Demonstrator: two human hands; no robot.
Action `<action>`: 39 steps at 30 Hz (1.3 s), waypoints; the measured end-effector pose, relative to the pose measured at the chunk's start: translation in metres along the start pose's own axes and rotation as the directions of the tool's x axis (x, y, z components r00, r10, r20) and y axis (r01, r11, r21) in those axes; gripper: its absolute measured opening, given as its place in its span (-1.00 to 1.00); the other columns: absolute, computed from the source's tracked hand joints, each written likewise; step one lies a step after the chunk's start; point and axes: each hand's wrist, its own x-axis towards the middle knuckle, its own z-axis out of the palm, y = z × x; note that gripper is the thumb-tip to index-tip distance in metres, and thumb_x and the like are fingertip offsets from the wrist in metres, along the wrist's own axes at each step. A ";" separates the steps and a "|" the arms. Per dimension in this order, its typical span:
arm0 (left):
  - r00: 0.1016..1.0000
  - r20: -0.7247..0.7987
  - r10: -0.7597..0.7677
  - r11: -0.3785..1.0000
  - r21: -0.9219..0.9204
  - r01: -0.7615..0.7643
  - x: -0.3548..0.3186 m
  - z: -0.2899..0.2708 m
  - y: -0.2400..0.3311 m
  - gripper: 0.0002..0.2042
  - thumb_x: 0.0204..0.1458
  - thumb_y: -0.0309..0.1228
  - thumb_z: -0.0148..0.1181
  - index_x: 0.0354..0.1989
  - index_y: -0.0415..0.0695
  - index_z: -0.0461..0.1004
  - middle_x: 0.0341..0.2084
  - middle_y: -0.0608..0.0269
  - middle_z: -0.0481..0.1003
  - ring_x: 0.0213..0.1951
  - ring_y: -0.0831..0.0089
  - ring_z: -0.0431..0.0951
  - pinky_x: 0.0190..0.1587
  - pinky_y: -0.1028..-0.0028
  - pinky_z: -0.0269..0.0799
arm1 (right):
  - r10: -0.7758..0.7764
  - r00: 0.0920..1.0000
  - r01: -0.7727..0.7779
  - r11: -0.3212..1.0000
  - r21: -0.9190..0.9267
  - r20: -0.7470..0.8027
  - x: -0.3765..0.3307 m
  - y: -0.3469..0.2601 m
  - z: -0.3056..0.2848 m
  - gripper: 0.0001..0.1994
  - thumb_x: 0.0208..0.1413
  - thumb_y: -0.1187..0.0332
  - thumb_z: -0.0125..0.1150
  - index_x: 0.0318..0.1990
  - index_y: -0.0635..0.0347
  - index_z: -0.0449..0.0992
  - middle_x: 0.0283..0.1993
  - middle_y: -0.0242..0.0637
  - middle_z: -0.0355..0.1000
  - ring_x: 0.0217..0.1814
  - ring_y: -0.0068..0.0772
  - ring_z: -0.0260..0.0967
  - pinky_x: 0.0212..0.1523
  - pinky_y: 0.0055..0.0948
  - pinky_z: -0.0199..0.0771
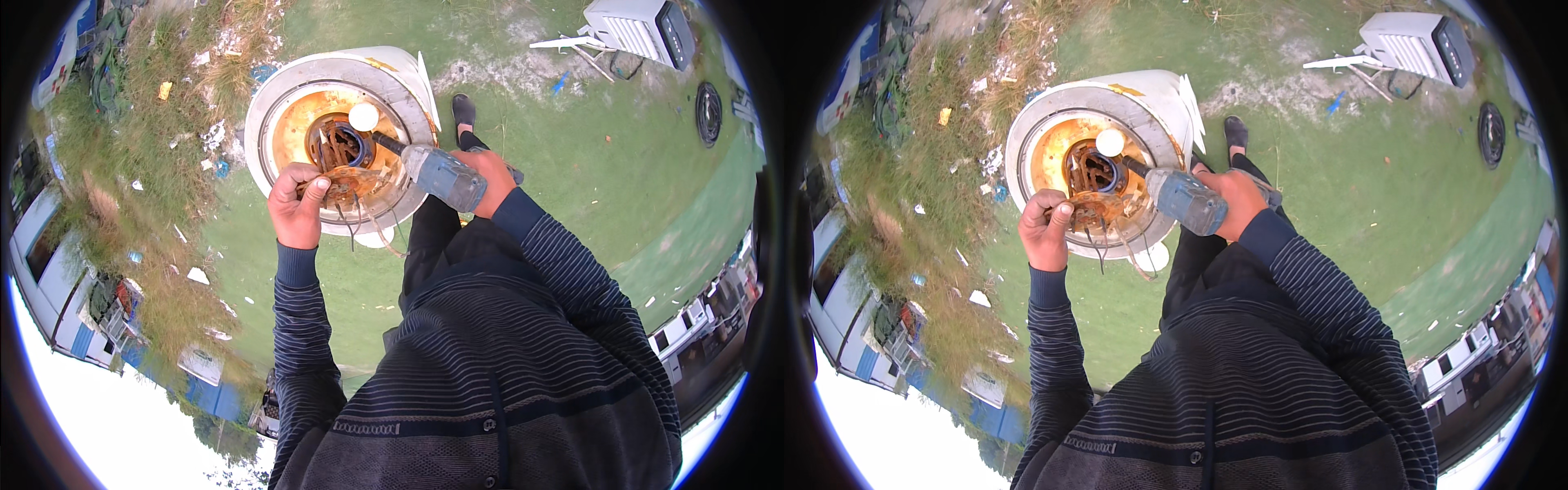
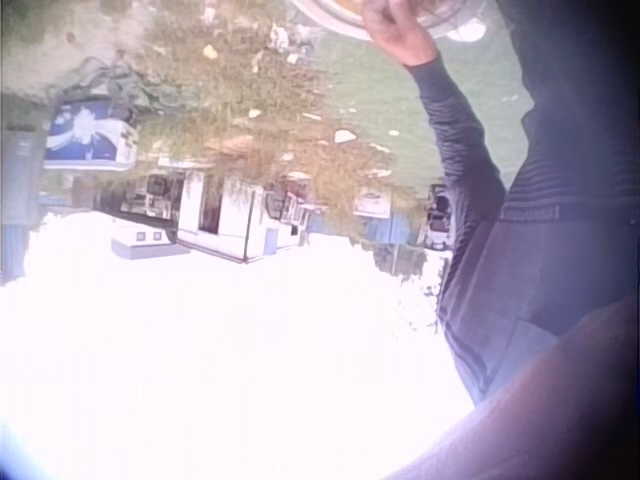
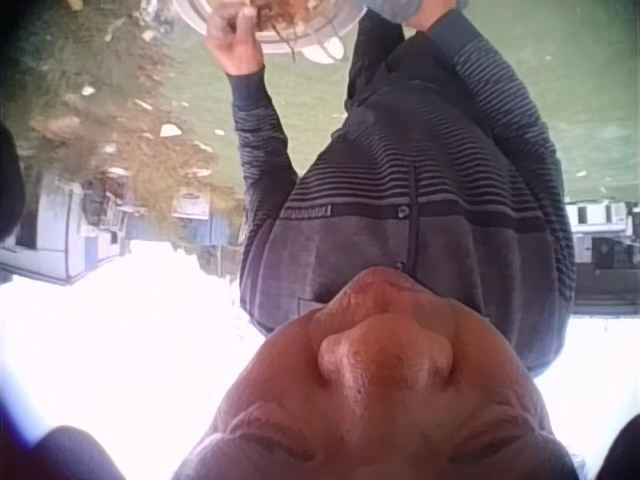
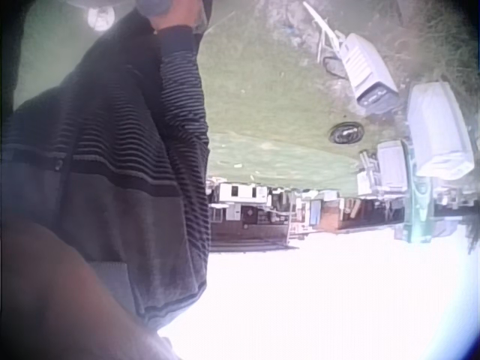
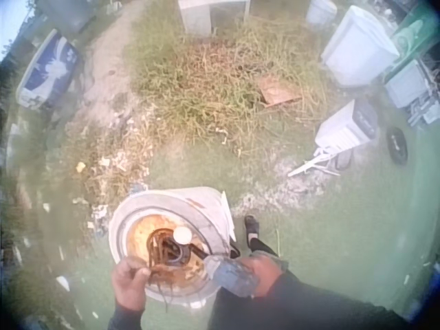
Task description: The person uses a power drill to remove screws and disassemble a white cylindrical appliance, likely a water heater. They extract internal copper coils and a circular metal plate, then use pliers to cut wires attached to the plate before placing it back into the cylinder.
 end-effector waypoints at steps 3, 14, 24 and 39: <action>0.999 -0.030 -0.038 0.999 0.005 0.038 -0.003 0.005 0.009 -0.88 0.17 -0.55 0.31 -0.34 -0.23 0.47 -0.39 0.40 0.45 -0.33 0.64 0.38 -0.21 0.57 0.35 | 0.006 1.000 -0.006 1.000 -0.018 -0.005 0.000 0.001 0.002 -0.69 0.00 0.28 0.39 -0.12 0.25 0.60 -0.37 0.09 0.55 -0.29 0.18 0.51 -0.25 -0.07 0.47; 0.985 -0.171 -0.022 0.999 -0.043 0.015 -0.015 0.002 0.000 -0.89 0.25 -0.45 0.26 -0.27 -0.20 0.49 -0.27 0.36 0.51 -0.24 0.63 0.40 -0.06 0.57 0.32 | 0.019 0.999 -0.020 0.999 -0.031 -0.032 0.001 0.000 0.000 -0.73 0.00 0.27 0.39 -0.19 0.22 0.61 -0.40 0.09 0.53 -0.31 0.18 0.52 -0.26 -0.05 0.49; 0.968 -0.164 -0.188 0.982 -0.021 0.187 -0.019 0.000 0.006 -0.82 0.10 -0.49 0.43 -0.23 -0.24 0.52 -0.28 0.37 0.53 -0.21 0.58 0.52 -0.09 0.54 0.45 | 0.019 0.999 -0.021 0.999 -0.048 -0.045 0.002 0.003 0.003 -0.71 -0.11 0.25 0.44 -0.24 0.19 0.61 -0.40 0.06 0.54 -0.30 0.16 0.52 -0.25 -0.02 0.51; 0.971 -0.174 -0.164 0.984 -0.093 0.149 -0.036 -0.031 -0.022 -0.85 0.14 -0.47 0.37 -0.17 -0.25 0.60 -0.12 0.23 0.54 -0.06 0.48 0.49 0.11 0.44 0.39 | 0.020 1.000 -0.022 0.996 -0.091 -0.019 0.005 0.013 0.003 -0.71 -0.14 0.24 0.45 -0.24 0.13 0.63 -0.44 -0.02 0.56 -0.34 0.11 0.54 -0.26 -0.05 0.51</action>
